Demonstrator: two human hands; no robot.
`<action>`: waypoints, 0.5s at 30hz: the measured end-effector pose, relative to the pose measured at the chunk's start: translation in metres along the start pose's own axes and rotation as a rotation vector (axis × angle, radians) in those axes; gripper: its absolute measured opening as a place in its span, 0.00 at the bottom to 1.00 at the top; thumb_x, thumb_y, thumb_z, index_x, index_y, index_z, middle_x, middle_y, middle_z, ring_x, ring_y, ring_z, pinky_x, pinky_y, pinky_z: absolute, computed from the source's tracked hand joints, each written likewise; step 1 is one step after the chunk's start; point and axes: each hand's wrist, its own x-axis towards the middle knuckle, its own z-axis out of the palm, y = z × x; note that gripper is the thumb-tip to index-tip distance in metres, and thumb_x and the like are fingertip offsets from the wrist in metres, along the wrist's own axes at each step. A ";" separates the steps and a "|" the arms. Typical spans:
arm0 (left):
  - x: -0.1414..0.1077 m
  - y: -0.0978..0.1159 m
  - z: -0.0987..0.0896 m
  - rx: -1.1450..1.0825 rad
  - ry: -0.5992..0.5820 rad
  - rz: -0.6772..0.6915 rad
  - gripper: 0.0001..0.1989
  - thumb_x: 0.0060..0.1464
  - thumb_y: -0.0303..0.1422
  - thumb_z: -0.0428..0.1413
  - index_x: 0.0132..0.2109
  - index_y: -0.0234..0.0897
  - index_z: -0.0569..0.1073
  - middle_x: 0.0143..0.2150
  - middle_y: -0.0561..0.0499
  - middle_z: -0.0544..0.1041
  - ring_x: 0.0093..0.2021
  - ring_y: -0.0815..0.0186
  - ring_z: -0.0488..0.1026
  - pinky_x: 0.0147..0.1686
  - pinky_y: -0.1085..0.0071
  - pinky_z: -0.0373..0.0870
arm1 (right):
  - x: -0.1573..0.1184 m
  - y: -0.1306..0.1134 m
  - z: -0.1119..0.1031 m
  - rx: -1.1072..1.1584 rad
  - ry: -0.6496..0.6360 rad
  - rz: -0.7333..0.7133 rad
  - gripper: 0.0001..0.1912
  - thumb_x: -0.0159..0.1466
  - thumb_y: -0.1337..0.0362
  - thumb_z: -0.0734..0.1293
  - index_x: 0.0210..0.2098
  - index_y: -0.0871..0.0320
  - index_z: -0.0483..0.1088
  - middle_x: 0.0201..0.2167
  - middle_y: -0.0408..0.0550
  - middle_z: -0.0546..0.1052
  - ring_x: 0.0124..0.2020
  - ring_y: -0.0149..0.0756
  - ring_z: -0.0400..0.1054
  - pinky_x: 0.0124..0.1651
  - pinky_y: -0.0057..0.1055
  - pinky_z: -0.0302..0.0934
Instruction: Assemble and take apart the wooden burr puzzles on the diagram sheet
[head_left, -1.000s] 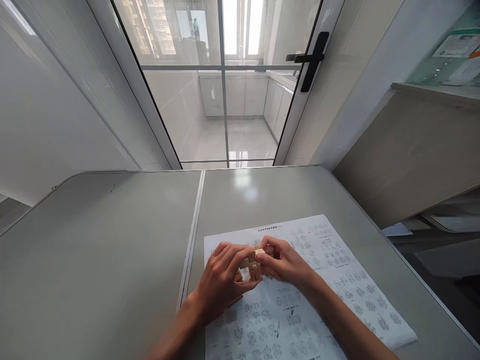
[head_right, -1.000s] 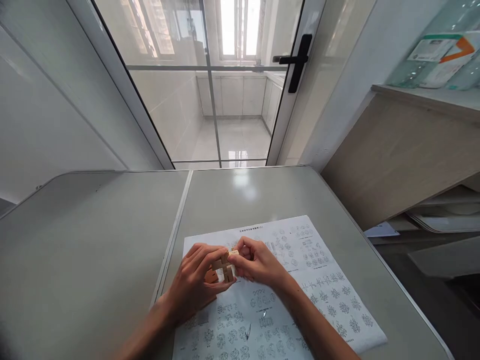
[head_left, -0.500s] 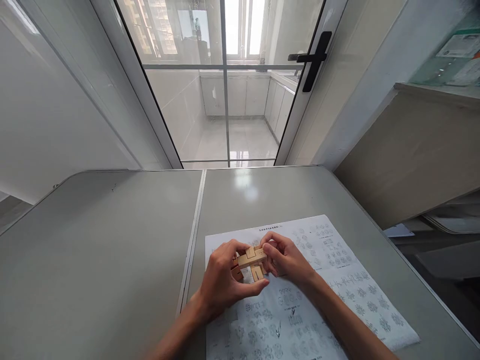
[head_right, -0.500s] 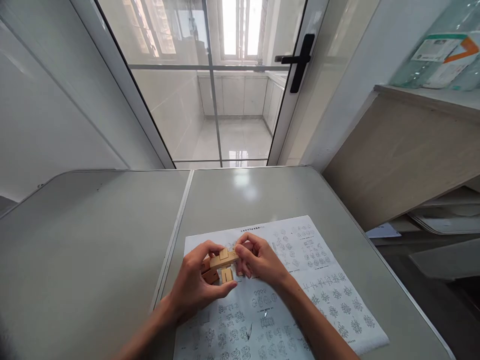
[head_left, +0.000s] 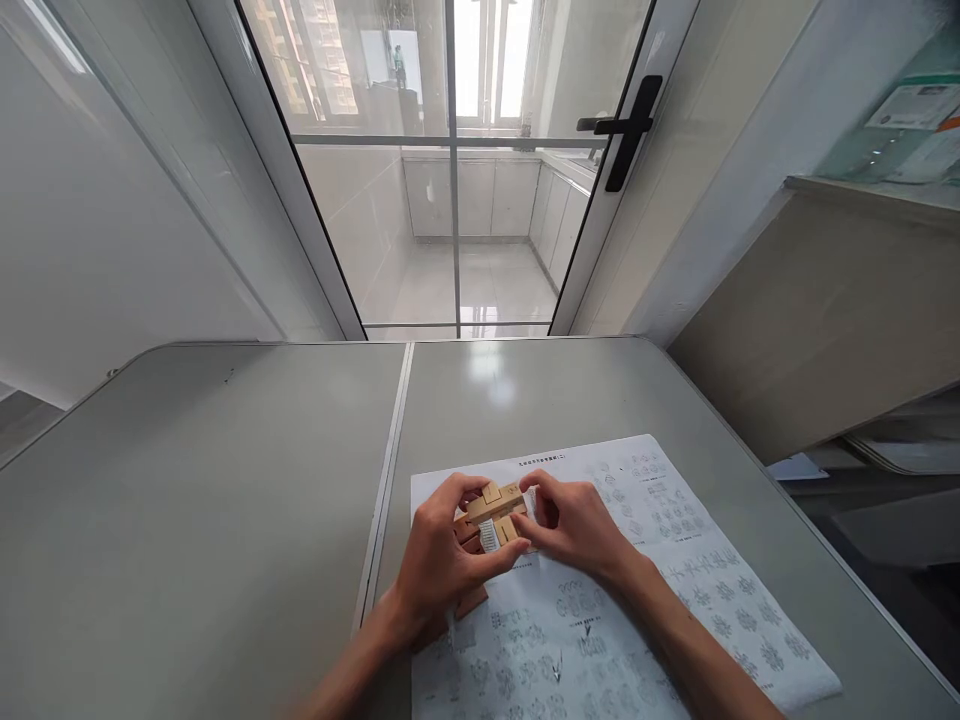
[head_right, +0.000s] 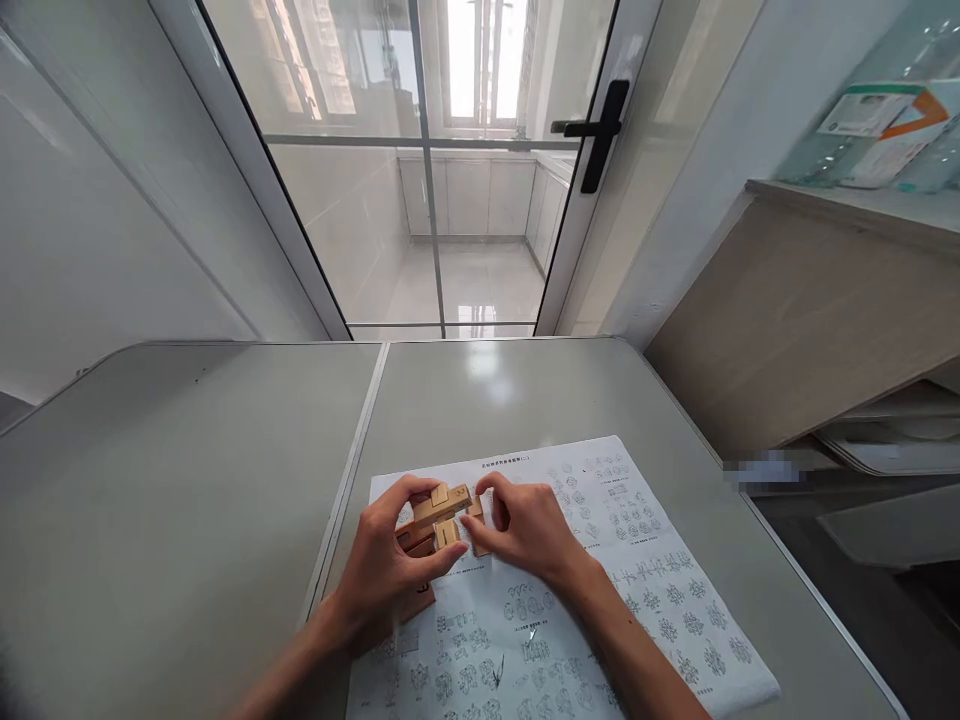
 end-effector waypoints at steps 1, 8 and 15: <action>0.000 -0.001 0.000 0.011 0.006 0.005 0.22 0.48 0.38 0.73 0.47 0.41 0.74 0.40 0.52 0.81 0.37 0.62 0.78 0.40 0.66 0.77 | 0.000 -0.002 -0.001 -0.023 -0.028 -0.015 0.12 0.63 0.58 0.75 0.43 0.52 0.72 0.19 0.34 0.70 0.19 0.32 0.63 0.30 0.30 0.55; -0.001 -0.005 0.000 0.033 0.010 0.007 0.25 0.47 0.38 0.74 0.49 0.41 0.74 0.42 0.52 0.82 0.39 0.61 0.79 0.42 0.66 0.77 | 0.000 -0.015 -0.008 -0.121 -0.135 -0.091 0.12 0.59 0.64 0.74 0.42 0.53 0.74 0.21 0.35 0.70 0.21 0.30 0.61 0.29 0.28 0.50; -0.001 -0.006 0.000 0.049 -0.005 0.021 0.24 0.48 0.36 0.72 0.50 0.41 0.73 0.42 0.53 0.81 0.37 0.63 0.78 0.39 0.68 0.76 | 0.000 -0.014 -0.002 -0.079 -0.050 -0.067 0.07 0.63 0.67 0.69 0.41 0.53 0.73 0.21 0.36 0.69 0.21 0.30 0.60 0.28 0.28 0.52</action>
